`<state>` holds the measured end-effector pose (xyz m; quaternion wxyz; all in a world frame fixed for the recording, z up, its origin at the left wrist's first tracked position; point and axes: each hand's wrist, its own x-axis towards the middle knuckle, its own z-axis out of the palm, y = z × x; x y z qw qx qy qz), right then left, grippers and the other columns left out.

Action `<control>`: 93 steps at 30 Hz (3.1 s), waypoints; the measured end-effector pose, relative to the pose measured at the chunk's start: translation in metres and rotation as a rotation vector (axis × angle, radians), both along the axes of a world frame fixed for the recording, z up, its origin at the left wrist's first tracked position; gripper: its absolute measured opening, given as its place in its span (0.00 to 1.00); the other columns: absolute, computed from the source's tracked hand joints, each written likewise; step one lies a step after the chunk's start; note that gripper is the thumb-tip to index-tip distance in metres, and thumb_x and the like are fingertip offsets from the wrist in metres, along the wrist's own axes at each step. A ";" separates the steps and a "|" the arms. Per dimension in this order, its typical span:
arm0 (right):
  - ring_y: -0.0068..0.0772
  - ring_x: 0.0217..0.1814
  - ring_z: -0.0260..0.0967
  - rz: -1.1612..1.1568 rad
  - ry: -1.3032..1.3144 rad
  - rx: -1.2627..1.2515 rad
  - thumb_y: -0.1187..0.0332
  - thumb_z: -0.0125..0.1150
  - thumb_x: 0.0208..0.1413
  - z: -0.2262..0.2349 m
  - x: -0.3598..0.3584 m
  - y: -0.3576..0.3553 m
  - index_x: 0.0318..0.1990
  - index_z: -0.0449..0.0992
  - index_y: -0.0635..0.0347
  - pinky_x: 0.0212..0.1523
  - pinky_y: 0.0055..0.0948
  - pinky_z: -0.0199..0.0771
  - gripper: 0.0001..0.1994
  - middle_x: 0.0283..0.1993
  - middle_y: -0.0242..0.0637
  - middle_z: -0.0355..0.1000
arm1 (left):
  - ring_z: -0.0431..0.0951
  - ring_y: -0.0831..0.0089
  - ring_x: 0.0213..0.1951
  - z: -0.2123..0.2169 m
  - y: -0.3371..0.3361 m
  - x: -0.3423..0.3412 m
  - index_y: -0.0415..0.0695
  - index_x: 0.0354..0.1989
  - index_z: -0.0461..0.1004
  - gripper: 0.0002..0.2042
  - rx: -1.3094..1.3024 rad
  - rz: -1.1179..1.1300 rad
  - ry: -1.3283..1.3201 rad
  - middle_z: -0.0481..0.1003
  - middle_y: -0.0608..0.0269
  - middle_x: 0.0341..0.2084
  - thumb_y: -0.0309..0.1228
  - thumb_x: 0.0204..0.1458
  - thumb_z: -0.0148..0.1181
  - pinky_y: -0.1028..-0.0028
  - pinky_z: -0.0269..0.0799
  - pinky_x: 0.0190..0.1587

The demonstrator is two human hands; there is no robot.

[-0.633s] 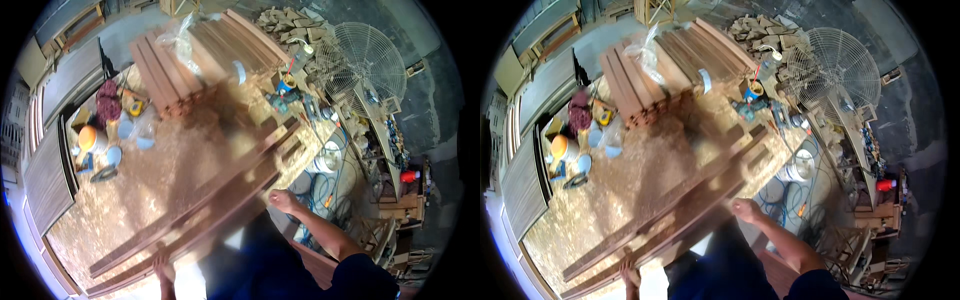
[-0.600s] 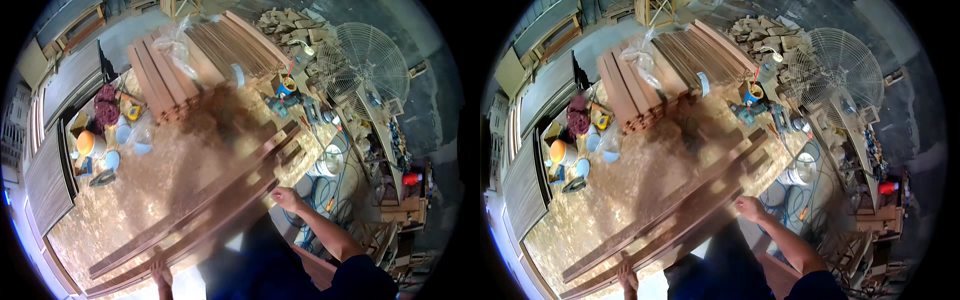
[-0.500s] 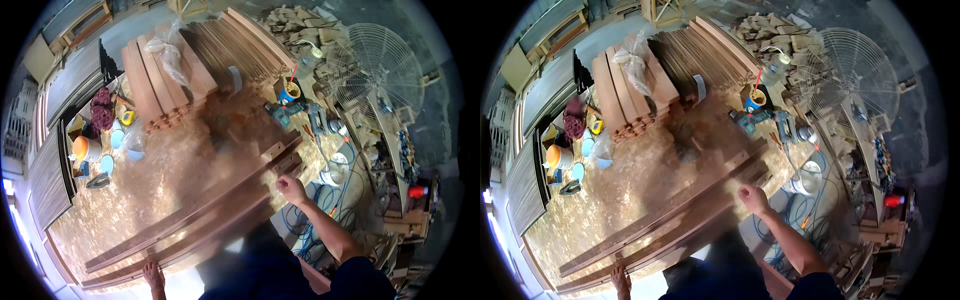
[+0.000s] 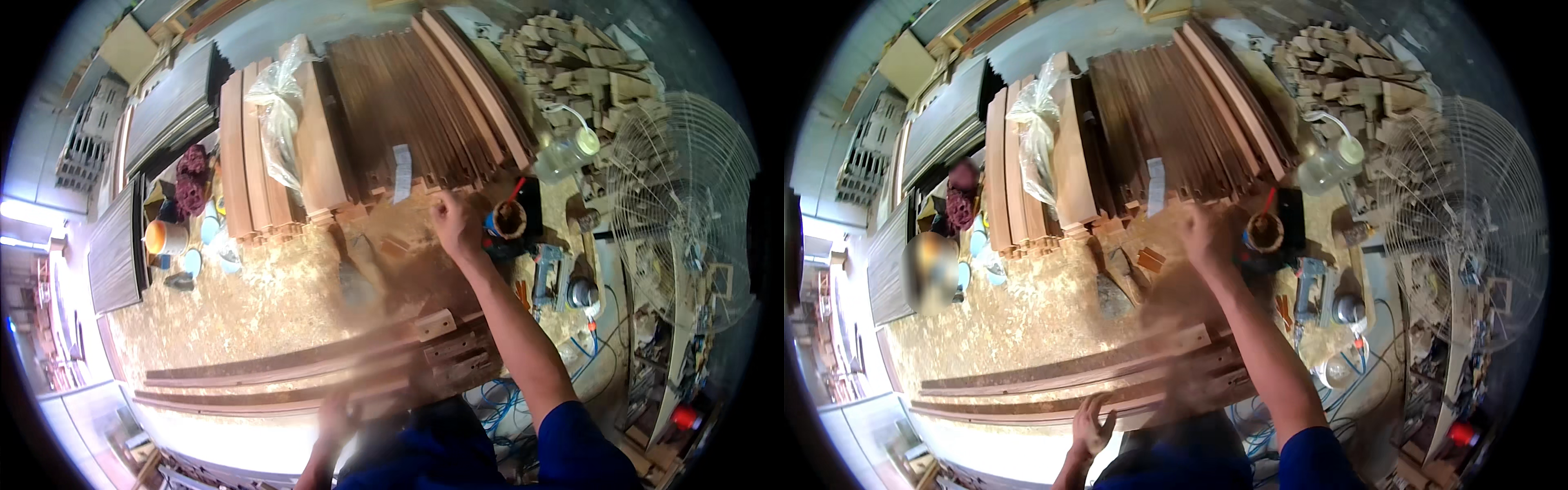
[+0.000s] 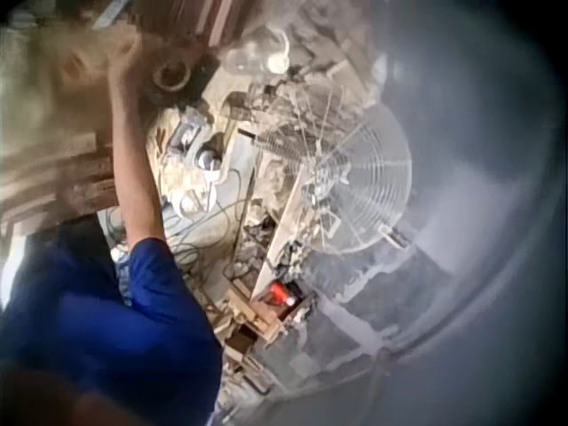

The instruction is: The person assembles wooden furniture components in a workshop. They apply glue to the edges of wooden strips using a brush, align them with larger panels, and secure the joints using a hammer. The process involves repetitive handling of multiple wooden pieces and tools.

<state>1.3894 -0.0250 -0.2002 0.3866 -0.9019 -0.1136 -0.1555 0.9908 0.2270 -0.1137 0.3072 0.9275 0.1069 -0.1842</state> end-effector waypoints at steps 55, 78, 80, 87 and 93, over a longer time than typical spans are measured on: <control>0.47 0.54 0.67 0.172 0.541 0.272 0.51 0.64 0.65 0.186 -0.015 0.005 0.59 0.63 0.67 0.59 0.44 0.69 0.29 0.54 0.52 0.68 | 0.76 0.63 0.44 0.027 -0.138 0.324 0.35 0.57 0.68 0.16 -0.710 0.168 -0.324 0.75 0.51 0.43 0.32 0.65 0.55 0.66 0.75 0.47; 0.54 0.47 0.78 1.200 0.436 -0.372 0.58 0.69 0.60 0.072 -0.356 0.146 0.60 0.75 0.59 0.46 0.45 0.81 0.24 0.46 0.49 0.76 | 0.75 0.56 0.61 0.025 0.077 -0.200 0.40 0.51 0.72 0.21 -1.167 1.734 -0.495 0.73 0.43 0.61 0.47 0.67 0.62 0.55 0.68 0.71; 0.54 0.44 0.78 1.228 0.338 -0.386 0.60 0.72 0.56 0.037 -0.364 0.171 0.58 0.75 0.58 0.42 0.45 0.80 0.24 0.45 0.47 0.76 | 0.75 0.58 0.60 0.011 0.097 -0.238 0.42 0.51 0.73 0.20 -1.237 1.859 -0.584 0.73 0.48 0.60 0.47 0.66 0.63 0.54 0.67 0.71; 0.52 0.47 0.77 1.146 0.307 -0.535 0.63 0.73 0.55 0.015 -0.365 0.220 0.54 0.76 0.58 0.44 0.47 0.79 0.21 0.45 0.43 0.77 | 0.75 0.63 0.53 0.000 0.144 -0.268 0.36 0.51 0.72 0.18 -1.307 1.695 -0.801 0.74 0.51 0.51 0.41 0.69 0.61 0.57 0.71 0.64; 0.55 0.59 0.75 1.297 0.350 -0.232 0.59 0.78 0.50 0.111 -0.427 0.234 0.59 0.74 0.60 0.58 0.48 0.77 0.31 0.55 0.46 0.77 | 0.75 0.63 0.56 -0.003 0.147 -0.212 0.35 0.55 0.71 0.23 -1.427 1.606 -0.732 0.74 0.52 0.53 0.47 0.71 0.55 0.59 0.70 0.65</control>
